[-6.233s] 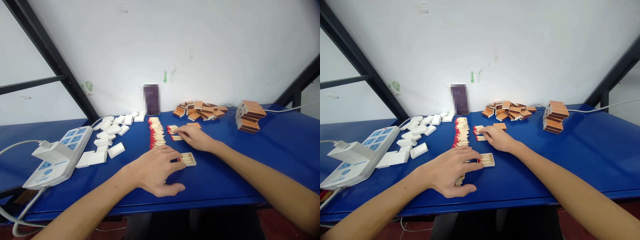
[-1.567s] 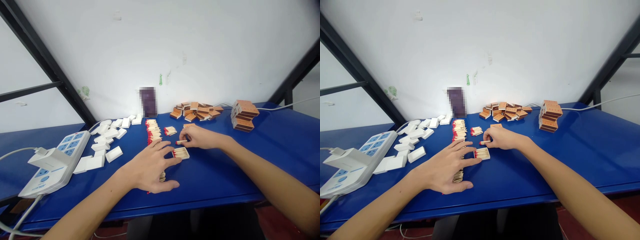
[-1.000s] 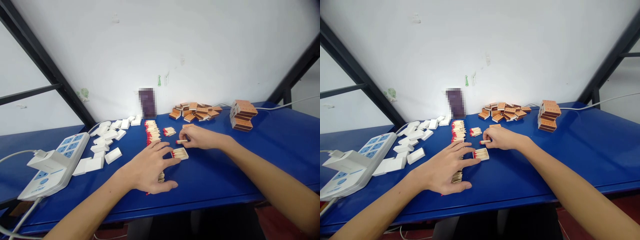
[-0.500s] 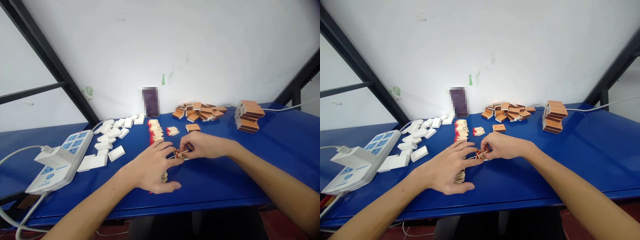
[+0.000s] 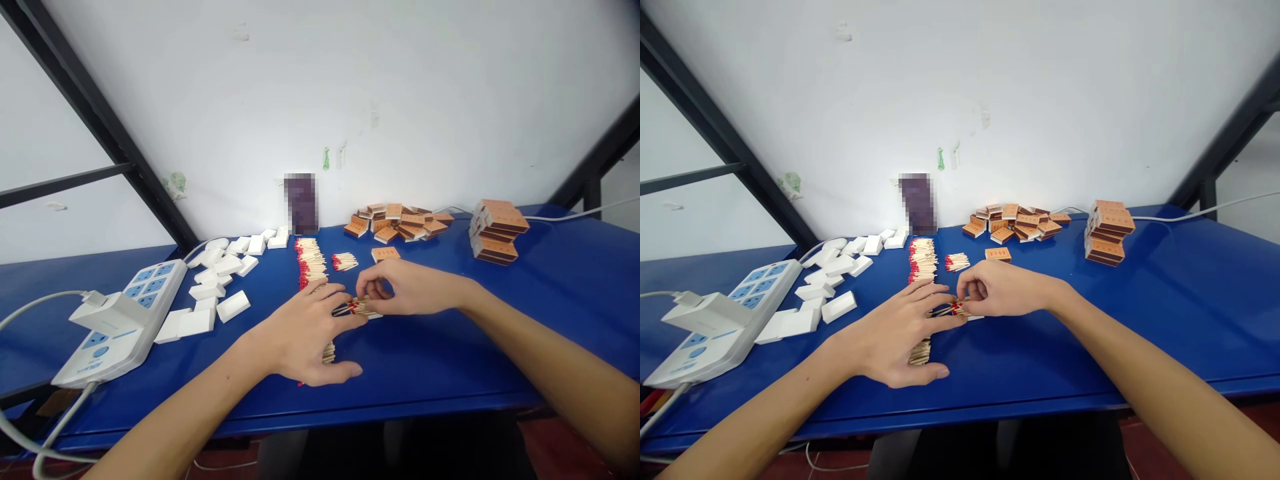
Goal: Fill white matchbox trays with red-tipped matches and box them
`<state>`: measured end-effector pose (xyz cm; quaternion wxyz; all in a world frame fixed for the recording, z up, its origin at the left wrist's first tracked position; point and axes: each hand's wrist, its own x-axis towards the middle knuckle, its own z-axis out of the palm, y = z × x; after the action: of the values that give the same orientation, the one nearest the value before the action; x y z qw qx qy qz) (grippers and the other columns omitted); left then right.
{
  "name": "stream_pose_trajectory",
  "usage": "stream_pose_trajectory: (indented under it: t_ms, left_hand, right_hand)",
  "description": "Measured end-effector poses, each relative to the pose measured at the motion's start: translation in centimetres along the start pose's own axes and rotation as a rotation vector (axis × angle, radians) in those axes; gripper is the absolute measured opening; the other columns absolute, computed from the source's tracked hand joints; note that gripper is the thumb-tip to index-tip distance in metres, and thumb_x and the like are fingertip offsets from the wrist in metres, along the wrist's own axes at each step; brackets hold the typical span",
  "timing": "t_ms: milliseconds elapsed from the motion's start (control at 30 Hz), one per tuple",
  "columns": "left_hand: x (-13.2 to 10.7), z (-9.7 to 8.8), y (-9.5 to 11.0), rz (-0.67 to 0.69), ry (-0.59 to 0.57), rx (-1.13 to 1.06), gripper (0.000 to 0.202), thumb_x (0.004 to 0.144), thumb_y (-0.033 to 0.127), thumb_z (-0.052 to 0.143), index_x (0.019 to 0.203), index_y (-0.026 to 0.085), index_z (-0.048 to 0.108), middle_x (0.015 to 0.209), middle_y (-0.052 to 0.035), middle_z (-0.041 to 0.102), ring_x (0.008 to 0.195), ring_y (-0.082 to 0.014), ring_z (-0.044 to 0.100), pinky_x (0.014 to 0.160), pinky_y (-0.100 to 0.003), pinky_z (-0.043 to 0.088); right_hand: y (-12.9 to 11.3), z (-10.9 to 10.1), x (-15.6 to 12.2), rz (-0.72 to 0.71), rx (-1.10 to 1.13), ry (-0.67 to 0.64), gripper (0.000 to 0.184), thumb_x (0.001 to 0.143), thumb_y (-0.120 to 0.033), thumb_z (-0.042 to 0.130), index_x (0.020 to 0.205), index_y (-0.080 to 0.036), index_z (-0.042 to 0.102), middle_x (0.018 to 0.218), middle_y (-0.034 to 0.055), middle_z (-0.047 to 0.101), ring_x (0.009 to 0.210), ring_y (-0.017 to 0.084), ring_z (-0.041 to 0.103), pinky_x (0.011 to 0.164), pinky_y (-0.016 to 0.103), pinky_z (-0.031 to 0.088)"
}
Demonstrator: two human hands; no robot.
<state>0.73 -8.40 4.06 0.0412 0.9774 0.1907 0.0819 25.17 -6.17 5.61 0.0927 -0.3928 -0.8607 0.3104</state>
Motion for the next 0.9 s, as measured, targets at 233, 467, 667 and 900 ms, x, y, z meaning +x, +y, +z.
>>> stream_pose_trajectory:
  t_ms: [233, 467, 667, 900]
  left_hand:
    - [-0.15, 0.08, -0.25, -0.005, 0.026, -0.025, 0.065, 0.085, 0.061, 0.060, 0.134, 0.018, 0.055, 0.134, -0.0137, 0.060, 0.133, -0.0364, 0.047, 0.115, -0.053, 0.030]
    - [-0.09, -0.52, -0.32, -0.003, 0.058, 0.008, 0.060, 0.087, 0.061, 0.057, 0.127, 0.016, 0.059, 0.132, -0.0147, 0.061, 0.130, -0.0346, 0.050, 0.114, -0.051, 0.032]
    - [-0.14, -0.56, -0.38, -0.017, 0.074, 0.050, 0.052, 0.087, 0.062, 0.056, 0.113, 0.018, 0.065, 0.124, -0.0139, 0.063, 0.125, -0.0355, 0.051, 0.111, -0.054, 0.033]
    - [-0.01, -0.06, -0.48, -0.023, 0.028, 0.038, 0.050, 0.086, 0.062, 0.057, 0.106, 0.018, 0.068, 0.112, -0.0111, 0.069, 0.119, -0.0338, 0.054, 0.109, -0.051, 0.034]
  right_hand:
    - [0.42, 0.02, 0.28, 0.053, -0.043, -0.019, 0.014, 0.083, -0.031, 0.062, 0.089, -0.021, 0.069, 0.062, -0.0030, 0.055, 0.054, 0.012, 0.050, 0.051, 0.025, 0.037]
    - [0.74, -0.03, 0.46, 0.028, -0.096, 0.041, 0.011, 0.082, -0.023, 0.057, 0.087, -0.020, 0.066, 0.063, -0.0034, 0.052, 0.056, 0.012, 0.048, 0.053, 0.026, 0.038]
    - [0.64, 0.38, 0.34, -0.048, -0.075, 0.080, 0.031, 0.082, -0.035, 0.064, 0.110, -0.021, 0.064, 0.106, 0.0053, 0.064, 0.089, 0.019, 0.058, 0.075, 0.031, 0.047]
    - [0.36, 0.51, 0.42, -0.046, -0.109, -0.003, 0.043, 0.074, -0.040, 0.073, 0.112, -0.021, 0.065, 0.110, 0.0052, 0.065, 0.096, 0.023, 0.059, 0.082, 0.033, 0.046]
